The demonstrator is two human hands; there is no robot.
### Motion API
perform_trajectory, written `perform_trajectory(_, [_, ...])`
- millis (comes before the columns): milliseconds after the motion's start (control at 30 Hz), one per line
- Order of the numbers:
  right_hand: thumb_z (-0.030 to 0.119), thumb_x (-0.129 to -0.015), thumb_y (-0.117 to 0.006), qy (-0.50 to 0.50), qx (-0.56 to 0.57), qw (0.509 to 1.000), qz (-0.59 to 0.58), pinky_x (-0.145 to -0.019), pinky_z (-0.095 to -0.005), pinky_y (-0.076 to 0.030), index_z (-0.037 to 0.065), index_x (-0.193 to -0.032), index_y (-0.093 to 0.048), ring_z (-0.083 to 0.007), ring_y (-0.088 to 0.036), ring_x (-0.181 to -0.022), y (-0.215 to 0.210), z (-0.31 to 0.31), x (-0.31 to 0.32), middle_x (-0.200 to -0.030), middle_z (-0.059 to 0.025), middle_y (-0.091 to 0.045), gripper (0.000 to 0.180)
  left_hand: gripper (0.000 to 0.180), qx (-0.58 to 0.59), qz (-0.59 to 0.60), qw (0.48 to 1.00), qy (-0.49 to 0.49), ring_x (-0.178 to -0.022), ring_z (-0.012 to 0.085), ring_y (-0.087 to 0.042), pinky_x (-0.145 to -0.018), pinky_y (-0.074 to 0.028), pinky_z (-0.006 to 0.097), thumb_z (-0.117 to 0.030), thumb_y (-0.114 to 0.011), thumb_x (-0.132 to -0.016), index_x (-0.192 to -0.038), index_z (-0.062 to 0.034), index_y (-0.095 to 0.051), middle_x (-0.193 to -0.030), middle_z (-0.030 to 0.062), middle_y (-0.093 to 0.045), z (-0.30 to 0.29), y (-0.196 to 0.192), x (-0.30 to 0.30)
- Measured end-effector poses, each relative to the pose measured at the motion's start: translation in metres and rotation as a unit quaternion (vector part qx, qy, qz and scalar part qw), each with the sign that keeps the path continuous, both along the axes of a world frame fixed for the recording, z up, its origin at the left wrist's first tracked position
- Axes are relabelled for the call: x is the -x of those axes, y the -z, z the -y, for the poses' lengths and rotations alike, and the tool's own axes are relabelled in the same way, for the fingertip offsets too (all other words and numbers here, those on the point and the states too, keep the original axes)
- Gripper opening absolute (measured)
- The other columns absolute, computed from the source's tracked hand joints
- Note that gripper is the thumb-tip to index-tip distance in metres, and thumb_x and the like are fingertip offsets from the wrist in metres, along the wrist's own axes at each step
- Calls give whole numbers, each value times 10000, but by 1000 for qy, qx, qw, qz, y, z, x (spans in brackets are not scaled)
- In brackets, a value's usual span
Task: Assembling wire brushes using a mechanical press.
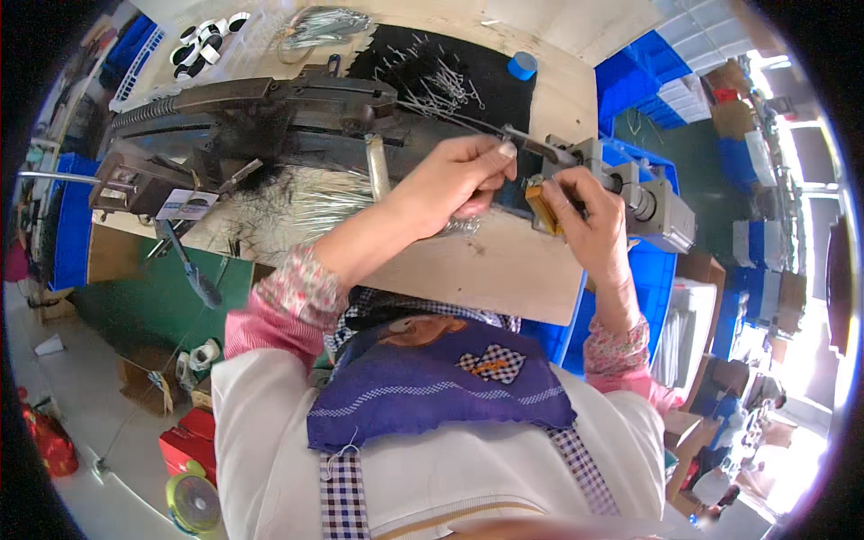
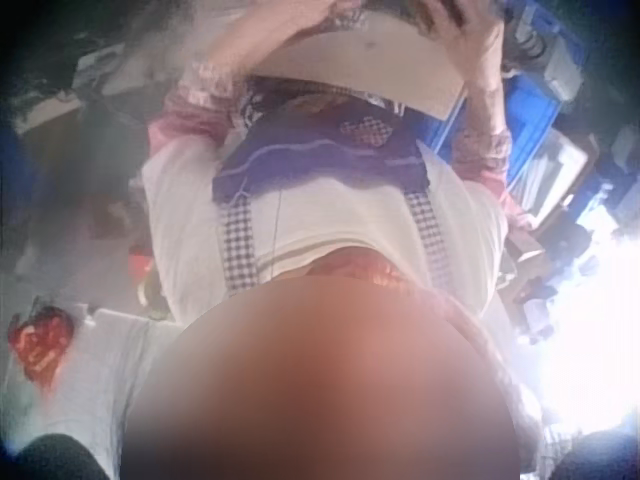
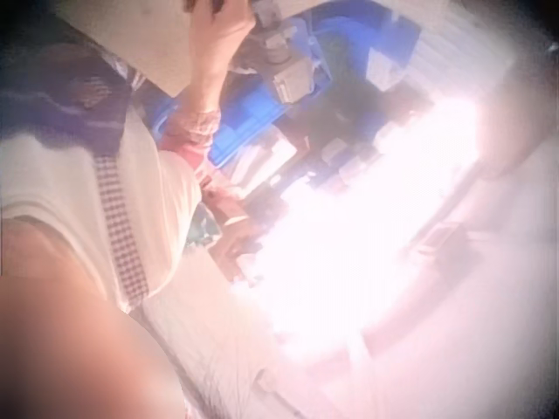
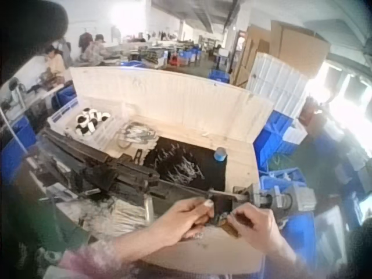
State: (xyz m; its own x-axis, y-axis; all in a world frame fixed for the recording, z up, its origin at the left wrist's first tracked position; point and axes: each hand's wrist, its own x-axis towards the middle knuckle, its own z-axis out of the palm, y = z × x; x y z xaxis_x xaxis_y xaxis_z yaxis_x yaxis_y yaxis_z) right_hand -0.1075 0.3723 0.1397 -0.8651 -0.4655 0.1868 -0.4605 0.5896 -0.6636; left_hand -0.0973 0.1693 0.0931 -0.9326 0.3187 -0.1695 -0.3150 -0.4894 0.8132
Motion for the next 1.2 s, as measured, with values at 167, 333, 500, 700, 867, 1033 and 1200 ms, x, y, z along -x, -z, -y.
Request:
perform_trajectory(167, [98, -830, -694, 30, 44, 998, -33, -606, -260, -481, 9, -912, -616, -124, -623, -645, 8, -24, -5, -725, -120, -630, 144, 233, -11, 52, 985, -167, -399, 57, -315, -377, -202, 224, -240, -507, -976, -859, -43, -548, -584, -44, -381, -5, 25, 12])
perform_trajectory(333, [43, -849, -597, 26, 77, 979, -185, -669, -325, -506, 24, -978, -634, -292, -663, -762, -11, 16, 39, -843, -147, -670, 135, 238, 38, -13, 953, -300, -448, 44, -315, -398, -220, 220, -244, -500, -983, -854, -54, -560, -591, -49, -378, -7, 35, 9])
perform_trajectory(500, [93, -856, -564, -210, -99, 965, -120, -711, -381, -494, 23, -940, -627, -380, -611, -814, 24, 81, 103, -887, -182, -655, 126, 234, 50, -7, 959, -280, -451, 45, -303, -408, -226, 221, -238, -505, -981, -866, -51, -582, -576, -47, -390, -5, 32, 7])
perform_trajectory(700, [134, -888, -583, -191, 46, 965, 174, -580, -276, -522, -51, -1062, -629, -140, -628, -611, 9, 74, 102, -754, -105, -659, 258, 255, -24, 31, 953, -299, -412, 55, -345, -372, -241, 218, -253, -526, -967, -816, -54, -578, -544, -39, -429, -12, 25, 3])
perform_trajectory(867, [77, -902, -579, -192, 52, 930, 308, -580, -237, -510, -41, -1102, -619, -94, -599, -620, 8, 83, 121, -761, -56, -639, 236, 434, -20, 19, 975, -219, -796, 166, -568, -706, -455, 317, -439, -417, -981, -1043, -28, -542, -882, 81, -585, -4, 34, 7])
perform_trajectory(1033, [190, -898, -596, -254, -111, 957, -84, -753, -344, -487, 51, -1186, -609, -255, -600, -839, 6, 77, 116, -883, -147, -599, 320, 728, -237, 9, 959, -158, -1297, 252, -379, -1098, -305, 401, -623, -289, -939, -1331, -12, -349, -1342, 145, -431, -17, 19, 13])
perform_trajectory(1200, [178, -855, -615, -107, -133, 946, -276, -748, -381, -439, 74, -1213, -593, -315, -526, -804, -11, 58, 100, -902, -132, -529, 373, 793, -375, 99, 906, -169, -1252, 265, -422, -1083, -320, 391, -631, -346, -924, -1288, 73, -363, -1311, 154, -463, 16, 5, 6])
